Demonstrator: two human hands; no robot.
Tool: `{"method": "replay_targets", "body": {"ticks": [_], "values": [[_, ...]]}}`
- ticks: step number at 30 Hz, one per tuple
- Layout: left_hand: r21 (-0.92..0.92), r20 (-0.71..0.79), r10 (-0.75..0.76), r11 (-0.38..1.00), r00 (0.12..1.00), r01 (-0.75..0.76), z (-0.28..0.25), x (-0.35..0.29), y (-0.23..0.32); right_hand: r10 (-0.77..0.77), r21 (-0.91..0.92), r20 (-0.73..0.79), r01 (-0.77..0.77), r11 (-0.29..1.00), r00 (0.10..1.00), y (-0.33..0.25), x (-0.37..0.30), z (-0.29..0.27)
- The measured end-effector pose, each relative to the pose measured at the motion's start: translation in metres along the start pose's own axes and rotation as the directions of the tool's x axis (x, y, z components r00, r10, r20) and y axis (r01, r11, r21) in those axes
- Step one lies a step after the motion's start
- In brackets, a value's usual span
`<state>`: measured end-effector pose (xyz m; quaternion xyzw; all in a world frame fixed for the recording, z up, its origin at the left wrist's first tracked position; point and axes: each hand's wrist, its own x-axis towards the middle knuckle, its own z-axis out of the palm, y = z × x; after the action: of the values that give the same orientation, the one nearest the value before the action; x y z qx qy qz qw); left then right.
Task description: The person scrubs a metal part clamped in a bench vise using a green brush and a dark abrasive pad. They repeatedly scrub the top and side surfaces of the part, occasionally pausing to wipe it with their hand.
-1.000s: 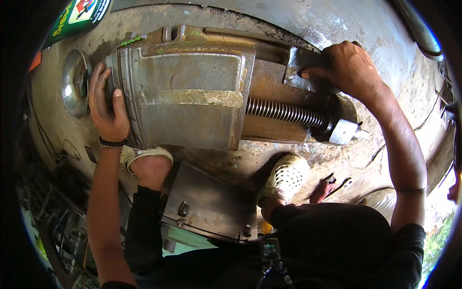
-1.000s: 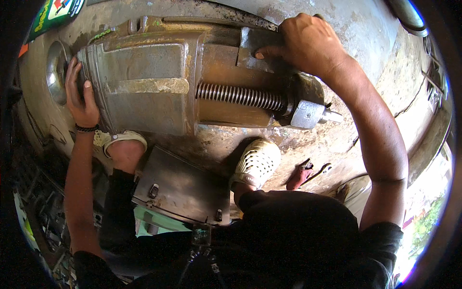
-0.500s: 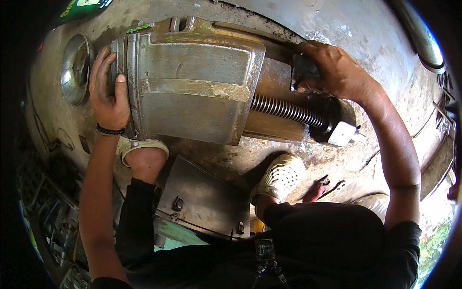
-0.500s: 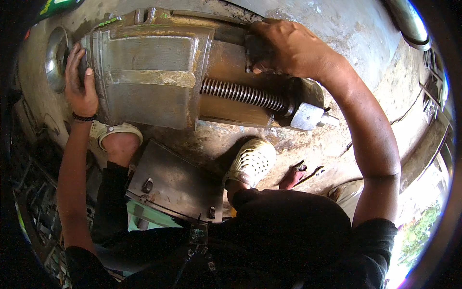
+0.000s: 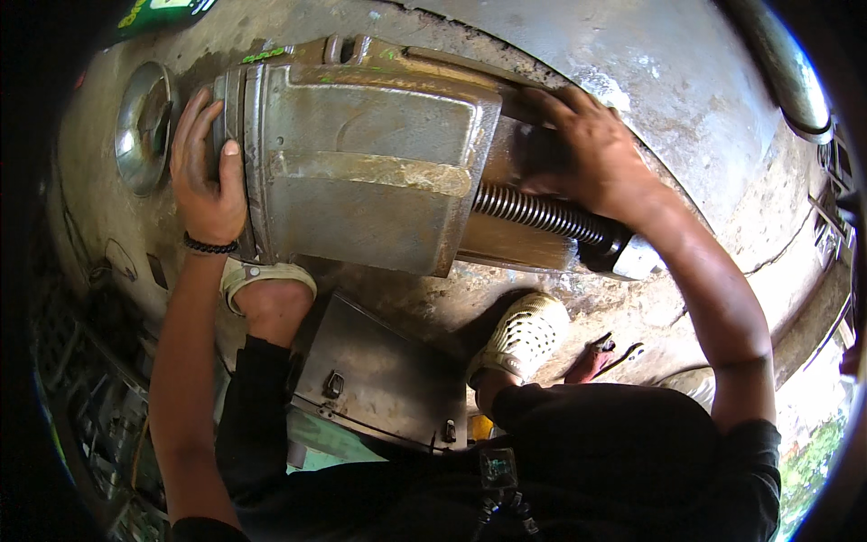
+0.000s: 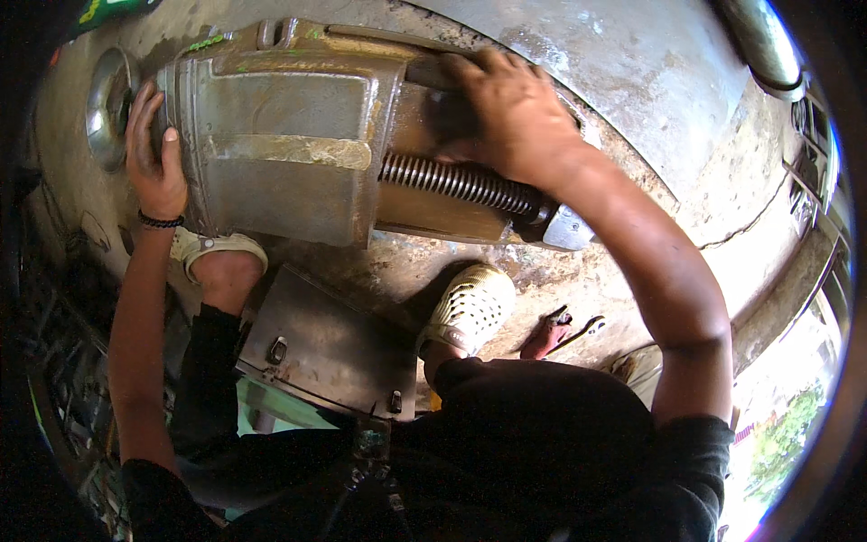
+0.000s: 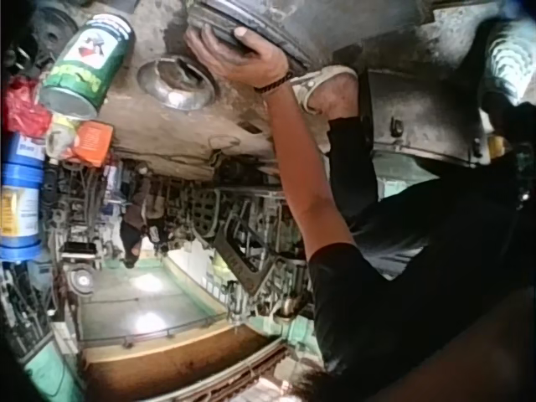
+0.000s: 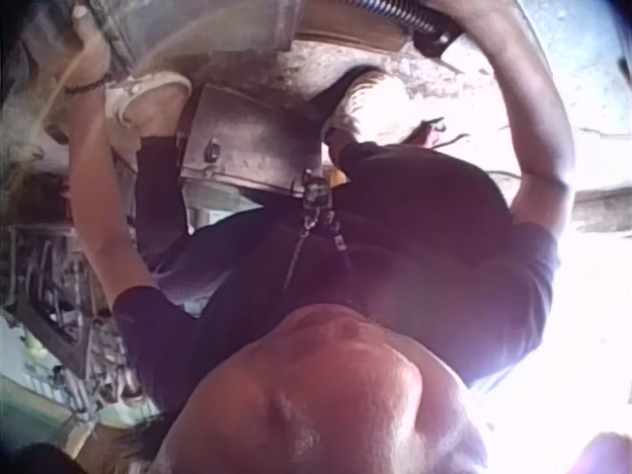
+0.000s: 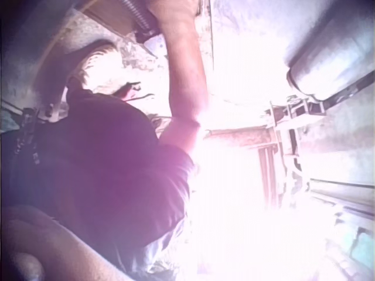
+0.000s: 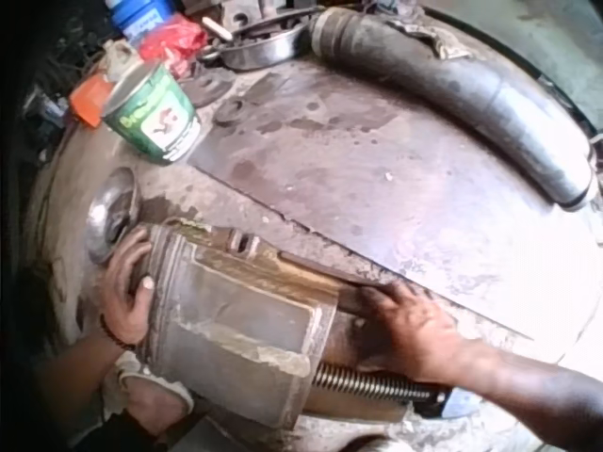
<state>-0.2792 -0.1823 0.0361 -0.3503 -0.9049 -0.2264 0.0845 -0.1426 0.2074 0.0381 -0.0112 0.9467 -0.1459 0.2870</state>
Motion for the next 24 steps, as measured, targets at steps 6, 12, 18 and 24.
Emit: {"method": "replay_targets", "body": {"ticks": [6,12,18,24], "values": [[0.032,0.014,-0.002,0.999,1.0,0.002,-0.002,0.0,0.001,0.027,-0.022,0.051,-0.026,0.999,0.998,0.001,0.002,0.019],[0.02,0.016,0.004,1.0,1.0,-0.005,-0.002,0.0,0.002,-0.098,0.092,-0.023,0.1,0.991,0.995,0.013,0.001,0.021],[0.004,0.009,-0.001,1.0,1.0,0.0,-0.002,0.0,0.004,-0.137,0.295,0.018,0.125,0.947,0.99,0.012,0.005,0.027],[-0.003,0.022,-0.002,1.0,1.0,0.002,-0.002,0.001,0.004,-0.154,0.188,0.007,0.149,0.971,0.988,0.02,-0.001,0.023]]}}
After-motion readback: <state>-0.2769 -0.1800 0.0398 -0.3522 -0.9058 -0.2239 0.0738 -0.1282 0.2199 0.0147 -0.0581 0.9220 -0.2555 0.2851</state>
